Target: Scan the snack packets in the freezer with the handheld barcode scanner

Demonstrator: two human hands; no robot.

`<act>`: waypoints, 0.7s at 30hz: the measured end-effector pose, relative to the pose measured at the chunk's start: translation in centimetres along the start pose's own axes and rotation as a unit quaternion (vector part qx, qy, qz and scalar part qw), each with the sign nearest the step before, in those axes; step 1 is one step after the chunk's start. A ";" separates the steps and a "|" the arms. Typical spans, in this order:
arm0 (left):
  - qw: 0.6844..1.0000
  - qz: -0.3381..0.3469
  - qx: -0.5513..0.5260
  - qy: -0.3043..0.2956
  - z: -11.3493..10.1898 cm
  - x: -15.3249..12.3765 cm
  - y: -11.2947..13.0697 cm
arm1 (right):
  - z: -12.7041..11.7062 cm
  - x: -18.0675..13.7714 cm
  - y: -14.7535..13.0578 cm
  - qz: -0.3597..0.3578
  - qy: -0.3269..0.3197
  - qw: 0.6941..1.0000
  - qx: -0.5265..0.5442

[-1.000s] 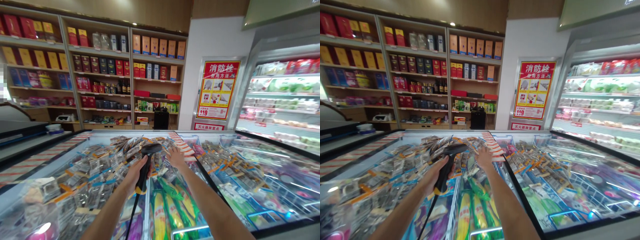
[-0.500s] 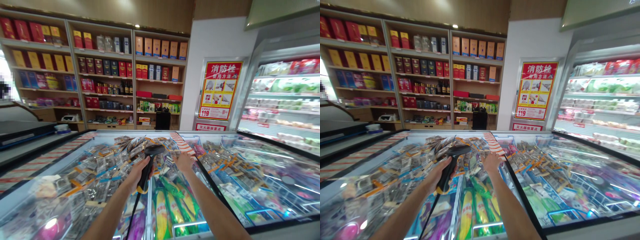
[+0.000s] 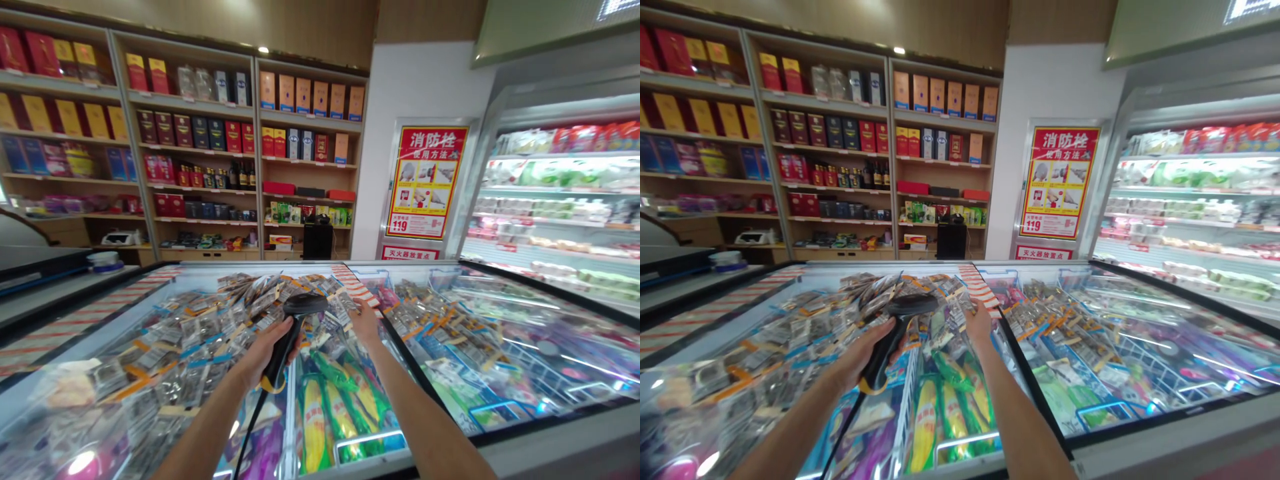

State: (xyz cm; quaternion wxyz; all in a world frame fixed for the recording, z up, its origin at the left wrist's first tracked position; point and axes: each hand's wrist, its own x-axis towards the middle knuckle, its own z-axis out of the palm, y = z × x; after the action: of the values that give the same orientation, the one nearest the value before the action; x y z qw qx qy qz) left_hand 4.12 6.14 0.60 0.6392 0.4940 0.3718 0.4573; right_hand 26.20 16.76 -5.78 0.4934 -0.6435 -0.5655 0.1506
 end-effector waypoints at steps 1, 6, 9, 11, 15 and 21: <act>1.000 -0.001 0.002 0.000 0.1 0.0 -0.1 | -0.1 0.1 0.3 0.005 0.004 1.000 0.019; 1.000 0.009 0.001 0.006 0.5 -0.3 -0.2 | -0.6 0.1 0.8 -0.003 0.023 0.999 0.040; 1.000 0.003 0.011 -0.012 0.4 -0.3 -0.1 | -0.7 0.0 0.6 -0.003 0.029 0.999 0.025; 1.000 -0.005 0.020 -0.019 0.3 -0.3 0.0 | -0.8 0.0 0.4 0.002 0.032 0.999 0.023; 1.000 -0.013 0.024 -0.001 0.3 -0.3 0.1 | -0.8 0.0 0.3 0.008 0.032 0.999 0.026; 1.000 -0.022 0.020 0.000 0.1 -0.2 0.0 | -3.6 0.9 0.9 0.017 0.060 0.997 -0.044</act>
State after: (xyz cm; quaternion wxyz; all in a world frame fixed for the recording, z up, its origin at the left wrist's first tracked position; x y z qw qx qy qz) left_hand 4.12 5.93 0.58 0.6394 0.4981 0.3916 0.4356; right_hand 29.71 16.04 -4.53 0.4949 -0.6820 -0.5299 0.0957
